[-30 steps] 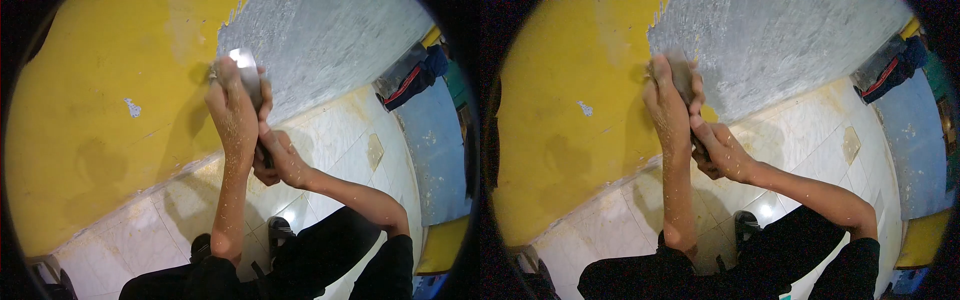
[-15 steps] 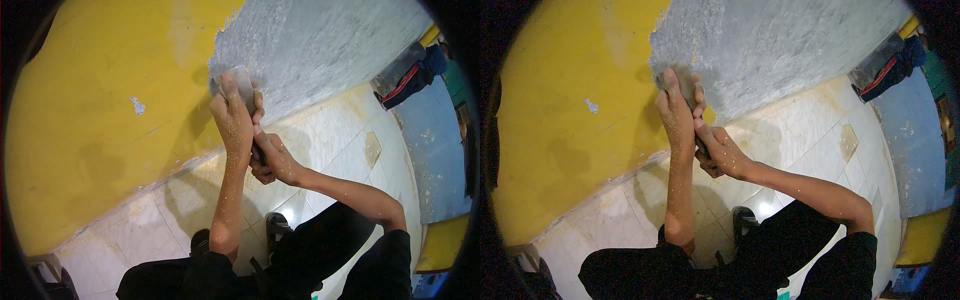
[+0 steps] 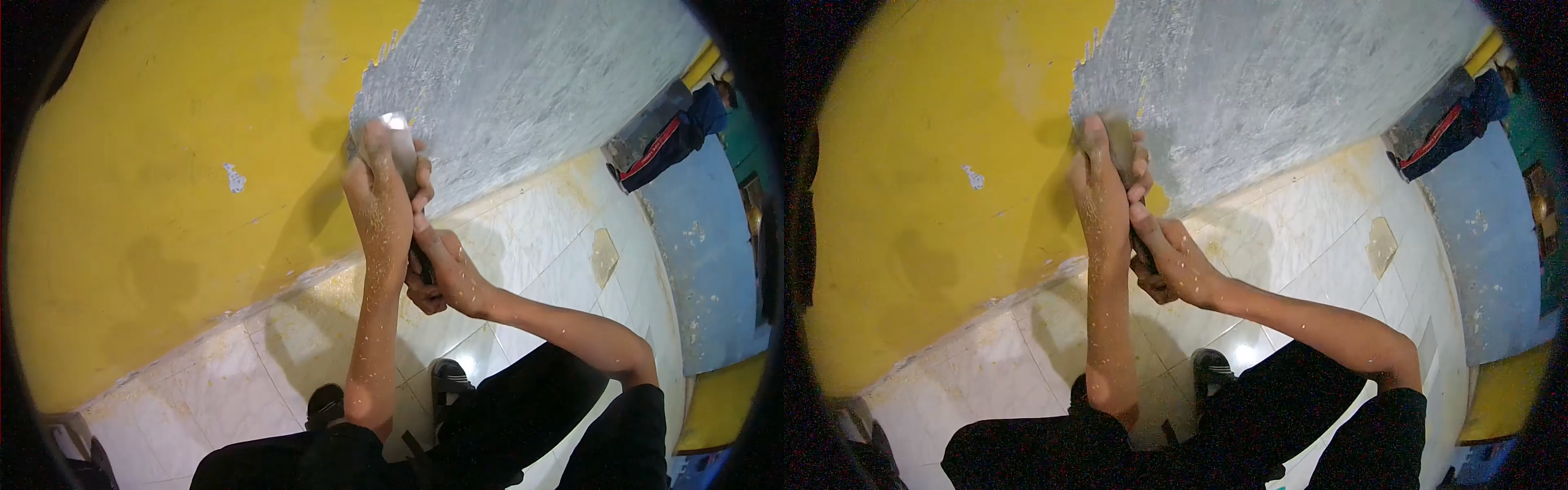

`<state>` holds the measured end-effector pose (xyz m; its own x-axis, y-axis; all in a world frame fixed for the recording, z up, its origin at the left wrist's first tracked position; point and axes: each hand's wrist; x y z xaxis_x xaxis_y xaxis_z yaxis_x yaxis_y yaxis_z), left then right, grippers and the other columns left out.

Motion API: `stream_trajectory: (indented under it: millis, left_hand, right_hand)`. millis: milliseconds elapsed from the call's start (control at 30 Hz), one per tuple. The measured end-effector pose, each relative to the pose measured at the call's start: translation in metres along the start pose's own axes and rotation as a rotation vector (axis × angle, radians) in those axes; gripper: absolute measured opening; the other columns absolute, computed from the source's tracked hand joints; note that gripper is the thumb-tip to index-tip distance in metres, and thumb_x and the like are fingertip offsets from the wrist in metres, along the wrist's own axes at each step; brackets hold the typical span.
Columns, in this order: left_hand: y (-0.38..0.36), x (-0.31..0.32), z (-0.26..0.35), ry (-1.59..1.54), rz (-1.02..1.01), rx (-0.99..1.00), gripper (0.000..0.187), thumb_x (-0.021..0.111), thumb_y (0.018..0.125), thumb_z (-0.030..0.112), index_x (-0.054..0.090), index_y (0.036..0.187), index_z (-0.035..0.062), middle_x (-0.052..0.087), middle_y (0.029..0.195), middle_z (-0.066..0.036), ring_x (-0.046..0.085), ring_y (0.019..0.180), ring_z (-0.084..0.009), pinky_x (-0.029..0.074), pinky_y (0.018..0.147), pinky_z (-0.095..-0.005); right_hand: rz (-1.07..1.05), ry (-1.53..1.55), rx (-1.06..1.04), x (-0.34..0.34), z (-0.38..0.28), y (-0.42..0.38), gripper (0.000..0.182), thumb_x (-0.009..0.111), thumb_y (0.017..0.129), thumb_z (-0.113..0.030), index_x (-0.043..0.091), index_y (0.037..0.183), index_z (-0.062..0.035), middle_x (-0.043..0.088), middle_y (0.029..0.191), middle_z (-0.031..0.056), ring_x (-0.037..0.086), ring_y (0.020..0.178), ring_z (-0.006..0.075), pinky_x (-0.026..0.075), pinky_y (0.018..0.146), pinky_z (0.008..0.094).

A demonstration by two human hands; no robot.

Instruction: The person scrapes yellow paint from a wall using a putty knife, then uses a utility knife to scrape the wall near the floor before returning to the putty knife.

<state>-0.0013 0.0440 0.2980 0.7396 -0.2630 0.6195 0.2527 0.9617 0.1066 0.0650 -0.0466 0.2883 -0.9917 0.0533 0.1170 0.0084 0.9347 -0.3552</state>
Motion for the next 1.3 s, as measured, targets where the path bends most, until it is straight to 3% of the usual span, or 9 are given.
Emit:
stream_trajectory:
  millis: [200, 400, 500, 667, 800, 900, 1000, 1100, 1300]
  left_hand:
    - [0.013, 0.024, 0.033, 0.055, -0.070, 0.162, 0.055, 0.037, 0.098, 0.048, 0.056, 0.082, -0.0016, 0.048, 0.055, -0.002, 0.037, 0.041, -0.0070, 0.025, 0.037, -0.0209]
    - [0.006, 0.002, 0.008, 0.052, -0.046, 0.095, 0.059, 0.035, 0.099, 0.045, 0.054, 0.075, -0.0050, 0.047, 0.051, -0.003, 0.040, 0.038, -0.0080, 0.028, 0.035, -0.0219]
    - [0.013, 0.020, 0.034, 0.042, -0.069, 0.121, 0.057, 0.036, 0.098, 0.045, 0.055, 0.078, -0.0041, 0.049, 0.053, -0.004, 0.040, 0.039, -0.0080, 0.029, 0.035, -0.0218]
    - [0.014, 0.029, 0.052, 0.069, -0.118, 0.105, 0.056, 0.037, 0.097, 0.046, 0.058, 0.082, -0.0026, 0.050, 0.056, -0.003, 0.044, 0.043, -0.0086, 0.033, 0.040, -0.0214]
    - [-0.006, 0.014, 0.007, 0.007, -0.077, 0.045, 0.056, 0.034, 0.098, 0.043, 0.056, 0.079, -0.0042, 0.053, 0.053, -0.006, 0.046, 0.041, -0.0095, 0.033, 0.036, -0.0233]
    - [-0.008, 0.017, -0.006, 0.106, -0.178, 0.113, 0.057, 0.033, 0.098, 0.045, 0.060, 0.085, -0.0035, 0.059, 0.061, -0.009, 0.051, 0.047, -0.0118, 0.041, 0.045, -0.0258]
    - [-0.001, 0.015, -0.003, 0.191, -0.082, 0.239, 0.056, 0.033, 0.099, 0.044, 0.063, 0.086, -0.0015, 0.059, 0.062, -0.007, 0.053, 0.053, -0.0112, 0.042, 0.049, -0.0268]
    - [0.012, 0.009, 0.008, 0.304, -0.002, 0.384, 0.054, 0.033, 0.099, 0.041, 0.066, 0.084, 0.0004, 0.058, 0.062, -0.004, 0.051, 0.056, -0.0105, 0.041, 0.051, -0.0267]
    - [0.017, 0.013, 0.022, 0.366, 0.039, 0.409, 0.053, 0.035, 0.099, 0.040, 0.067, 0.082, 0.0012, 0.050, 0.057, -0.001, 0.043, 0.051, -0.0100, 0.035, 0.049, -0.0273]
  right_hand:
    - [0.019, 0.008, -0.131, 0.010, -0.035, 0.000, 0.055, 0.035, 0.092, -0.065, 0.033, 0.071, -0.0132, 0.026, 0.051, -0.0046, 0.025, 0.038, 0.0068, 0.018, 0.034, 0.0241]
    - [-0.005, 0.055, -0.083, 0.009, -0.002, 0.010, 0.060, 0.030, 0.091, -0.067, 0.033, 0.068, -0.0113, 0.029, 0.047, 0.0000, 0.022, 0.033, 0.0101, 0.015, 0.032, 0.0259]
    - [0.143, 0.019, -0.095, 0.022, -0.035, 0.002, 0.063, 0.030, 0.090, -0.069, 0.032, 0.065, -0.0116, 0.027, 0.045, -0.0002, 0.021, 0.032, 0.0106, 0.016, 0.032, 0.0258]
    - [0.080, 0.055, -0.114, 0.017, -0.046, -0.001, 0.063, 0.033, 0.089, -0.069, 0.030, 0.065, -0.0114, 0.028, 0.047, -0.0002, 0.025, 0.034, 0.0118, 0.018, 0.033, 0.0270]
    - [0.055, 0.028, 0.024, 0.003, -0.013, -0.020, 0.062, 0.028, 0.093, -0.064, 0.033, 0.064, -0.0102, 0.030, 0.046, 0.0004, 0.031, 0.034, 0.0133, 0.025, 0.034, 0.0276]
    - [0.072, -0.029, -0.075, -0.011, 0.002, -0.016, 0.059, 0.026, 0.096, -0.058, 0.039, 0.068, -0.0073, 0.033, 0.046, 0.0024, 0.033, 0.035, 0.0138, 0.029, 0.035, 0.0268]
    - [0.081, -0.040, -0.213, -0.012, 0.002, -0.014, 0.053, 0.031, 0.098, -0.051, 0.038, 0.070, -0.0076, 0.033, 0.047, 0.0012, 0.032, 0.035, 0.0122, 0.029, 0.035, 0.0263]
    - [0.018, 0.032, -0.211, -0.001, -0.019, -0.013, 0.047, 0.035, 0.100, -0.045, 0.038, 0.071, -0.0081, 0.032, 0.048, -0.0005, 0.030, 0.036, 0.0102, 0.028, 0.034, 0.0252]
    - [0.017, 0.062, -0.199, 0.011, -0.023, -0.010, 0.044, 0.034, 0.100, -0.045, 0.037, 0.075, -0.0090, 0.031, 0.050, -0.0026, 0.028, 0.037, 0.0082, 0.025, 0.034, 0.0242]
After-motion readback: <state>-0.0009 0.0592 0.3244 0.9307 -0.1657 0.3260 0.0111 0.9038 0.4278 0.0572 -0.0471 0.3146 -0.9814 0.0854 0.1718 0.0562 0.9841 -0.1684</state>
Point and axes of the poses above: each hand's wrist, its own y-axis towards the middle knuckle, its own x-axis out of the palm, z = x × y
